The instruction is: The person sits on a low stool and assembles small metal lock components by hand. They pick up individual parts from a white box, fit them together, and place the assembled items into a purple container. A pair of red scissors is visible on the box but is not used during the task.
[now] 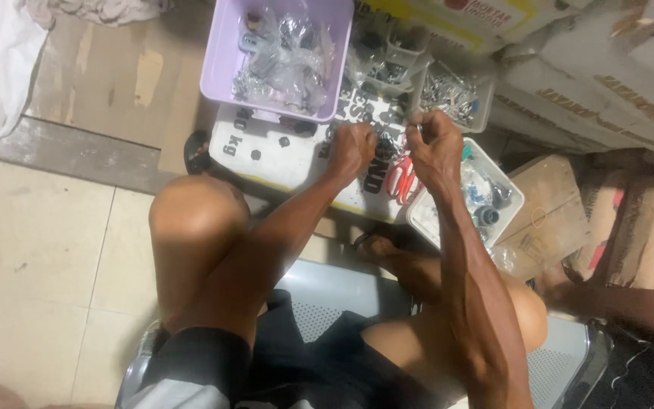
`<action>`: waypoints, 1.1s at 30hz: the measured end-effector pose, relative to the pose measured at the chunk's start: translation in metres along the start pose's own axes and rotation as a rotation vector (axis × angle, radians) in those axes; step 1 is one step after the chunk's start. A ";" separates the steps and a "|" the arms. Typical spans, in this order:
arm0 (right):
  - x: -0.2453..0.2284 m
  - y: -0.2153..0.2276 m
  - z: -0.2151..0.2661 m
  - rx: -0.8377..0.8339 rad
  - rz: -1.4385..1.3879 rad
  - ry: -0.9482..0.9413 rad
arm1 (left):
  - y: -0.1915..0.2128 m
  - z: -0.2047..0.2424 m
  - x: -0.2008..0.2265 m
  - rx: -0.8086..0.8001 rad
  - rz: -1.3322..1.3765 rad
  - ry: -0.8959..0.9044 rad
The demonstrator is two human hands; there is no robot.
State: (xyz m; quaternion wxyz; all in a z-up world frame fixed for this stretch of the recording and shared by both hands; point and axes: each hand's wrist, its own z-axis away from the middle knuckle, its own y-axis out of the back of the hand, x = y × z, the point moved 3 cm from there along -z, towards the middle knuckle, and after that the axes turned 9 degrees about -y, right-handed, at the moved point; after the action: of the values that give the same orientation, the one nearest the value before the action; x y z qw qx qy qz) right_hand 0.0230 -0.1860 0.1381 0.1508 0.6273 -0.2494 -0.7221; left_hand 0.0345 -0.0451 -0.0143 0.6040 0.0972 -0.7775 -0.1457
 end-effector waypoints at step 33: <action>-0.080 0.008 0.033 0.121 -0.215 0.231 | 0.103 -0.032 0.150 0.145 0.805 0.466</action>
State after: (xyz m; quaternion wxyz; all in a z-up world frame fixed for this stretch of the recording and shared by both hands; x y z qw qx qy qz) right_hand 0.0037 -0.1446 0.2122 0.0623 0.7371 -0.2049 -0.6409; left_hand 0.0308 -0.0013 0.1647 0.7625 -0.1399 -0.6053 0.1804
